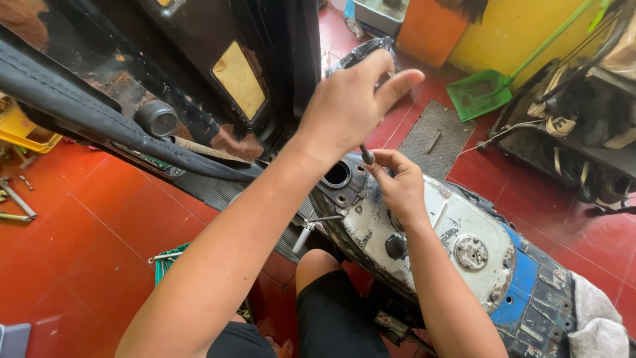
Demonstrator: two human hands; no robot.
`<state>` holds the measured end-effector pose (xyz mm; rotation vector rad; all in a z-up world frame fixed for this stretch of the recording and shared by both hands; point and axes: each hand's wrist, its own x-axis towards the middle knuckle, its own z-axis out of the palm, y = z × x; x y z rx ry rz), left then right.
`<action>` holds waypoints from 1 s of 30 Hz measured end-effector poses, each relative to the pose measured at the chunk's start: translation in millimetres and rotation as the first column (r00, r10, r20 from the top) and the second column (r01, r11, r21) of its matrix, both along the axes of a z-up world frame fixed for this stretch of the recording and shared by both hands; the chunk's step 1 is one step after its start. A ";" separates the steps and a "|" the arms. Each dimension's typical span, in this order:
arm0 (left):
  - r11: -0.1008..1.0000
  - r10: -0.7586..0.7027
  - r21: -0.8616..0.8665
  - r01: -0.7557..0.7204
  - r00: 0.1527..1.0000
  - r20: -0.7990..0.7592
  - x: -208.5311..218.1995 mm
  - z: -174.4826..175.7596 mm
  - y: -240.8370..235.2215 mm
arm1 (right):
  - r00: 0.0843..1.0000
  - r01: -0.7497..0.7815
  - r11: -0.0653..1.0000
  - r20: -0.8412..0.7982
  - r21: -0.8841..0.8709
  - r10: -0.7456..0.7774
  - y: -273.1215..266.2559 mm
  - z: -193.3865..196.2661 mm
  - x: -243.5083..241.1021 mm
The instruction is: Removing various engine and body components from a motorcycle using hand tools like wrenches and screwdrivers.
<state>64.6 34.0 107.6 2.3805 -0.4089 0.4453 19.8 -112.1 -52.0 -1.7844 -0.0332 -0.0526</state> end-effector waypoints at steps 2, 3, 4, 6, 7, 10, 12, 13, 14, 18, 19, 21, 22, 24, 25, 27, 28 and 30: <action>0.998 -0.021 -0.060 0.016 0.995 -0.093 -8.6 7.7 8.0 | 1.000 0.008 1.000 -0.002 0.015 -0.008 -3.2 11.3 -7.1; 0.993 -0.046 -0.118 0.025 0.982 -0.181 -12.7 12.2 12.2 | 1.000 0.015 0.999 -0.001 0.032 -0.015 -4.3 17.4 -10.3; 0.993 -0.047 -0.116 0.027 0.982 -0.181 -15.4 12.4 15.4 | 1.000 0.017 0.999 -0.001 0.034 -0.017 -7.6 17.2 -13.0; 0.972 -0.026 -0.226 -0.059 0.934 -0.355 -19.4 11.8 19.7 | 0.993 -0.009 0.992 -0.113 0.130 0.024 -15.9 16.0 -19.3; 0.973 -0.035 -0.225 -0.049 0.933 -0.357 -19.3 6.8 24.2 | 0.993 0.001 0.991 -0.115 0.131 0.014 -19.0 9.5 -23.8; 0.960 -0.084 -0.274 -0.064 0.864 -0.496 -17.2 -12.4 28.8 | 0.987 -0.009 0.987 -0.159 0.157 0.034 -32.4 3.5 -41.7; 0.933 -0.086 -0.336 -0.128 0.828 -0.554 -16.5 -29.1 31.4 | 0.964 -0.016 0.980 -0.258 0.201 0.068 -34.1 16.1 -56.3; 0.934 -0.097 -0.338 -0.119 0.824 -0.558 -17.5 -35.9 29.7 | 0.963 -0.004 0.980 -0.264 0.198 0.057 -35.6 14.9 -60.8; 0.915 -0.099 -0.373 -0.154 0.811 -0.577 -18.1 -41.9 29.3 | 0.961 0.026 0.977 -0.274 0.213 0.034 -35.3 13.7 -64.4; 0.814 -0.096 -0.513 -0.273 0.807 -0.582 -28.4 -58.6 27.2 | 0.963 0.092 0.975 -0.267 0.202 -0.036 -31.7 11.1 -71.1; 0.818 -0.099 -0.510 -0.268 0.807 -0.583 -33.3 -61.6 27.9 | 0.963 0.099 0.974 -0.267 0.205 -0.042 -31.0 8.1 -72.2; 0.774 -0.047 -0.525 -0.353 0.796 -0.604 -43.4 -67.5 30.2 | 0.969 0.084 0.984 -0.244 0.157 -0.044 -29.2 2.2 -73.8; 0.779 -0.050 -0.522 -0.347 0.796 -0.604 -47.3 -72.3 31.7 | 0.968 0.092 0.983 -0.244 0.162 -0.050 -27.5 2.6 -76.0; 0.712 0.043 -0.535 -0.455 0.789 -0.613 -56.7 -82.3 36.3 | 0.983 0.073 0.995 -0.172 0.070 -0.060 -23.6 4.0 -80.6; 0.713 0.044 -0.534 -0.455 0.789 -0.613 -64.8 -84.5 35.6 | 0.983 0.072 0.995 -0.172 0.071 -0.059 -23.6 6.2 -85.0; 0.584 0.060 -0.611 -0.533 0.780 -0.623 -76.9 -86.4 36.3 | 0.997 0.052 0.998 -0.056 -0.034 -0.054 -21.4 12.1 -88.4; 0.582 0.064 -0.616 -0.532 0.784 -0.617 -81.3 -94.5 38.3 | 0.998 0.048 0.998 -0.049 -0.034 -0.049 -22.1 12.5 -87.5; 0.506 0.074 -0.691 -0.516 0.824 -0.561 -91.6 -113.0 42.5 | 0.991 0.044 0.997 -0.121 -0.059 -0.051 -23.0 12.0 -88.2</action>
